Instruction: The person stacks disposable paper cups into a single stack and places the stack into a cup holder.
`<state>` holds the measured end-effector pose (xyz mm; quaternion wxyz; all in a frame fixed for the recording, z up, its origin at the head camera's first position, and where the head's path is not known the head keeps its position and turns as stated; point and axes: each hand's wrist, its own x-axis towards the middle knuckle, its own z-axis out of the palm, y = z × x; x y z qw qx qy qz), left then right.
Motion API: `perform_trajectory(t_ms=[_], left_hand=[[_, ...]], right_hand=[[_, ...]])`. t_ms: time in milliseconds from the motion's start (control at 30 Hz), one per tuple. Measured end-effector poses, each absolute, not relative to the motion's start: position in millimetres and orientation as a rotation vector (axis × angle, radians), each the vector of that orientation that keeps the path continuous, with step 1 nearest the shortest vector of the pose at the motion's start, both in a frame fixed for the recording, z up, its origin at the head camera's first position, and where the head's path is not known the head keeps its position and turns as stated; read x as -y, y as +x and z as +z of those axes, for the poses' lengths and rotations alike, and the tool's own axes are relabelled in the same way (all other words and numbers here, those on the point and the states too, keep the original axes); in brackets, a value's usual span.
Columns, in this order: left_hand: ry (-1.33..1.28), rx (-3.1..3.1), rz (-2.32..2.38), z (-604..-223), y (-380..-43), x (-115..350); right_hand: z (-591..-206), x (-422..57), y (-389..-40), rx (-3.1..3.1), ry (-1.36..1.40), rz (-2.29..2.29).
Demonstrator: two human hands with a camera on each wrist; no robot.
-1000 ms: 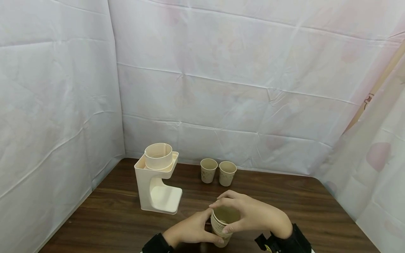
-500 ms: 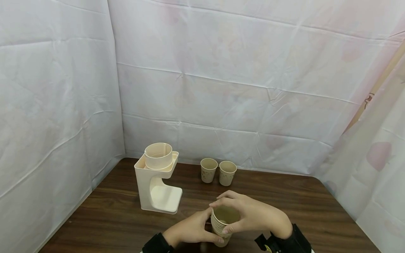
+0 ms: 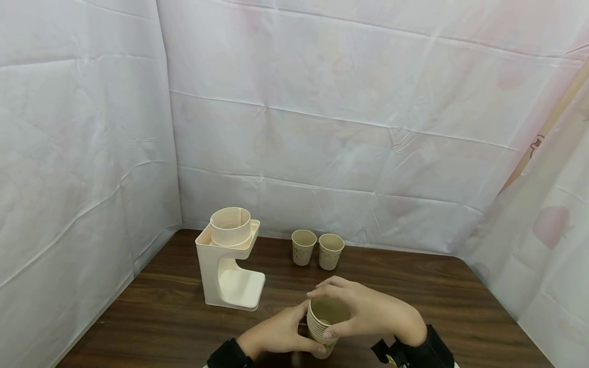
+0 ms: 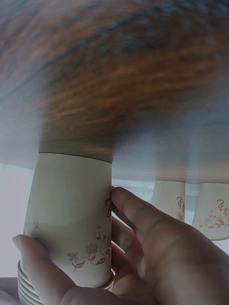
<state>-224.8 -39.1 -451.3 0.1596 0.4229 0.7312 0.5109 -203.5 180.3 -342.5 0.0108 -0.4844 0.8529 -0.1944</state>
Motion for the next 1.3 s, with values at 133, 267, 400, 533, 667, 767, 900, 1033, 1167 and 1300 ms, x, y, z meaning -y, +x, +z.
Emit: perform_trajectory(t_ms=[133, 267, 400, 533, 667, 767, 900, 1033, 1167, 1300], left_hand=[[1.233, -2.100, 1.461, -451.1, -224.6, 38.5], [1.250, -2.102, 1.467, -449.7, -223.9, 38.0], [1.254, -2.095, 1.483, -447.6, -223.2, 37.4], [1.259, -2.084, 1.502, -447.2, -222.5, 37.0], [1.249, -2.066, 1.516, -448.0, -222.5, 37.6], [1.238, -2.059, 1.517, -449.4, -223.3, 37.9], [1.232, -2.054, 1.519, -450.1, -224.0, 37.8], [1.236, -2.063, 1.519, -449.9, -223.8, 37.6], [1.243, -2.078, 1.517, -448.9, -222.8, 37.7], [1.237, -2.077, 1.514, -447.5, -221.5, 38.0]], right_hand=[[-340.4, -182.3, -202.2, -2.693, -1.452, -0.605], [-337.2, -185.5, -203.1, -2.711, -1.424, -0.617], [-333.2, -189.0, -205.6, -2.720, -1.429, -0.656], [-331.4, -192.7, -208.0, -2.731, -1.450, -0.698], [-330.7, -195.2, -210.1, -2.759, -1.434, -0.713], [-329.5, -196.9, -211.8, -2.769, -1.401, -0.731], [-327.6, -199.2, -215.7, -2.781, -1.368, -0.764], [-326.6, -201.7, -220.9, -2.818, -1.357, -0.745], [-326.5, -203.2, -227.2, -2.852, -1.316, -0.756], [-327.4, -204.6, -233.4, -2.862, -1.254, -0.793]])
